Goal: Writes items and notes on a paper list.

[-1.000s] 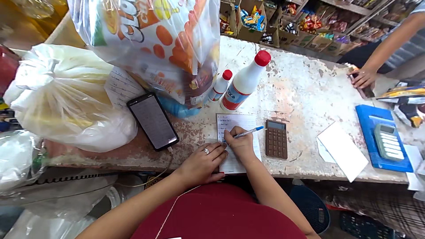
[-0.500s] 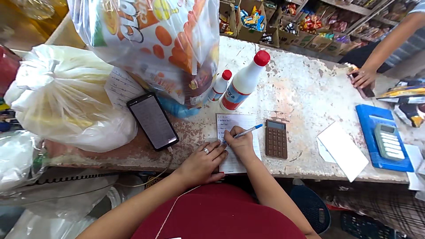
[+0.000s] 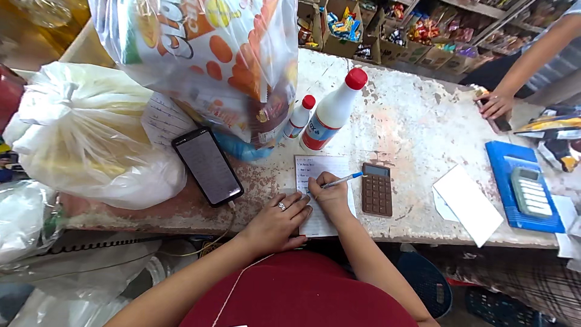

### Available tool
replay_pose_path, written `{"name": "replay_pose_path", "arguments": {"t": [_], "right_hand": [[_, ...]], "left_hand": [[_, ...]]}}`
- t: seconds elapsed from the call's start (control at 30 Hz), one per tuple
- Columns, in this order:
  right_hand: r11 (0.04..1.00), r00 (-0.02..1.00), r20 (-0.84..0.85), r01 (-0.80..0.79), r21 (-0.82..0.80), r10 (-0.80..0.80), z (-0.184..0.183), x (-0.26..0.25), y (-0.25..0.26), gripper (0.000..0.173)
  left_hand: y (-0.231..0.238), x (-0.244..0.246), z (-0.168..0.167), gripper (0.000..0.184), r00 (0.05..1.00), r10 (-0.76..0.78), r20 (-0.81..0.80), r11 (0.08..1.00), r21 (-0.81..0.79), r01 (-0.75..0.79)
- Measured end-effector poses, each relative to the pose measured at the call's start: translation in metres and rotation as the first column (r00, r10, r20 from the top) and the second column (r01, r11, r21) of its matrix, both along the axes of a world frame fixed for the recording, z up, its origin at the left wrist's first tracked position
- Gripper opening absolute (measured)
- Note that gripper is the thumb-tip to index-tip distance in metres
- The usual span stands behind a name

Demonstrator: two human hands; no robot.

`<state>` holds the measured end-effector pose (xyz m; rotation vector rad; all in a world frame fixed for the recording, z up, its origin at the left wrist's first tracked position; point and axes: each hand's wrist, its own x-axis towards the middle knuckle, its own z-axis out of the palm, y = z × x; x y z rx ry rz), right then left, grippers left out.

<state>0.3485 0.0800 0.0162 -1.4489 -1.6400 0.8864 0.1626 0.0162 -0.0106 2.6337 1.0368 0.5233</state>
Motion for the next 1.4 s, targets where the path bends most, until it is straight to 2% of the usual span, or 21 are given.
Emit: {"name": "replay_pose_path", "arguments": {"t": [0.4, 0.6, 0.97, 1.1, 1.4], "right_hand": [[1.0, 0.999, 0.053, -0.005, -0.002, 0.005, 0.0024, 0.0005, 0.0011, 0.037], [1.0, 1.0, 0.024, 0.001, 0.003, -0.001, 0.0, 0.0004, 0.0003, 0.035], [1.0, 0.995, 0.102, -0.02, 0.021, 0.018, 0.0011, 0.0048, -0.0005, 0.036], [1.0, 0.998, 0.052, 0.022, -0.002, -0.021, 0.0019, 0.0047, 0.0006, 0.034], [1.0, 0.997, 0.069, 0.025, 0.006, -0.026, 0.0005, 0.0052, 0.0014, 0.035]], "left_hand": [[0.0006, 0.0005, 0.0022, 0.062, 0.999, -0.012, -0.031, 1.0, -0.018, 0.012], [0.0009, 0.0007, 0.0028, 0.063, 0.999, -0.015, -0.047, 1.0, -0.024, 0.013], [0.0022, 0.0008, 0.0023, 0.062, 0.999, -0.02, -0.049, 0.999, -0.031, 0.018], [0.002, 0.0012, 0.0021, 0.064, 0.998, -0.015, -0.059, 1.0, -0.021, 0.014], [0.0018, 0.0015, 0.0019, 0.064, 0.997, -0.017, -0.069, 1.0, -0.015, 0.016]]}}
